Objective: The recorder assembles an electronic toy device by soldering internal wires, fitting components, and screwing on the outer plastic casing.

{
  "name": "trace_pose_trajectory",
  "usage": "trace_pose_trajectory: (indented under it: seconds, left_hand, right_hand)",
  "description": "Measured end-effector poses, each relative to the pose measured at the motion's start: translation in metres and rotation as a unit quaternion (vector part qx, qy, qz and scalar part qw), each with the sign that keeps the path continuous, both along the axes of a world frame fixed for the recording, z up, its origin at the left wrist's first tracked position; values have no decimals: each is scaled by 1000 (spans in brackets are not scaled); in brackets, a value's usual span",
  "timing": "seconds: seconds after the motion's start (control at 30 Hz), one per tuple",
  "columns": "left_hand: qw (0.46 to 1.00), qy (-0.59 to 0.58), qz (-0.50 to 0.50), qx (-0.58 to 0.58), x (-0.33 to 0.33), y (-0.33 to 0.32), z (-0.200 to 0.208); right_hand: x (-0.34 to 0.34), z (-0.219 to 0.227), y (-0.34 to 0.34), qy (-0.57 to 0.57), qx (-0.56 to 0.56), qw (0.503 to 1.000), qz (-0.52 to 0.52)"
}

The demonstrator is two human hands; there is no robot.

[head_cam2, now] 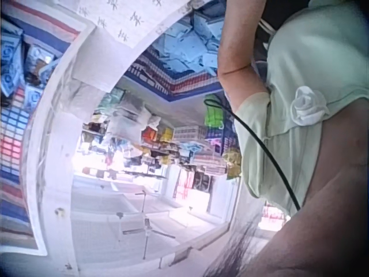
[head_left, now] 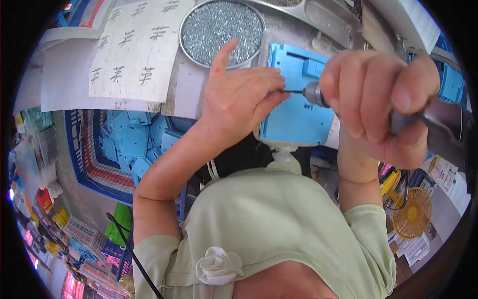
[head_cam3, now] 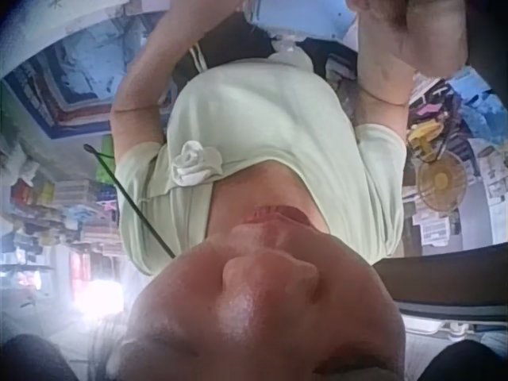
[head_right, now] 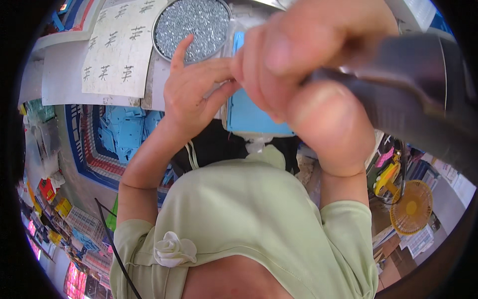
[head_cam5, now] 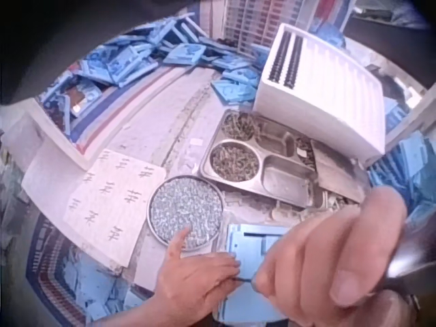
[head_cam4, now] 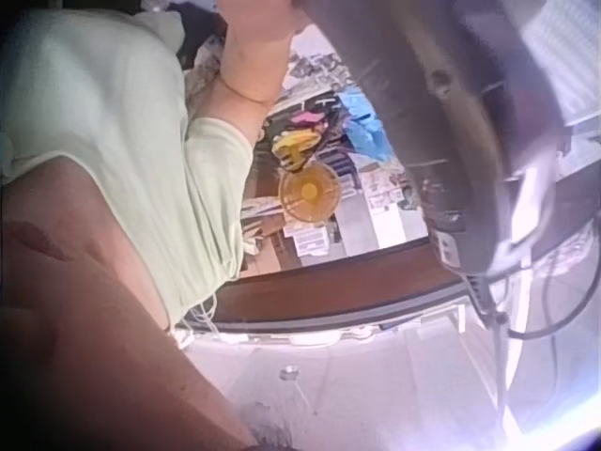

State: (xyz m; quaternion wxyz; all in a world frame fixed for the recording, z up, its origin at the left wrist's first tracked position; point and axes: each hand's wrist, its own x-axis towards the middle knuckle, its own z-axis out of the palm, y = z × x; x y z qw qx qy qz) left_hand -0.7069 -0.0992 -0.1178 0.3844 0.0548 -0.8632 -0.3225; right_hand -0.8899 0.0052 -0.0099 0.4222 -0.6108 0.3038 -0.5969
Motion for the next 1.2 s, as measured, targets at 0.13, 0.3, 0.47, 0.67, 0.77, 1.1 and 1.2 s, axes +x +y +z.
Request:
trace_pose_trajectory:
  seconds: [0.13, 0.3, 0.47, 0.67, 0.77, 1.1, 1.2]
  left_hand:
    - [1000, 9, -3, -26, 3, 0, 2]
    - [997, 37, 1, -74, 5, 4, 2]
    - [995, -29, -86, -40, 5, -4, 19]
    - [953, -172, 157, -196, 4, -72, 5]
    - [968, -176, 137, -116, 4, -75, -6]
    - [962, -191, 152, -126, -4, -76, -16]
    - [974, -187, 89, -94, 5, -72, -14]
  right_hand:
    - [0, 0, 2, 33, -1, 999, 26]
    - [4, -1, 6, 47, -15, 997, 66]
    - [4, -4, 19, 33, -13, 997, 68]
    - [20, -15, 33, -2, -18, 1000, 5]
    - [36, -14, 39, -6, -8, 998, -55]
    - [57, -27, 23, -27, 12, 993, -113]
    - [71, -30, 25, 7, 73, 981, -180]
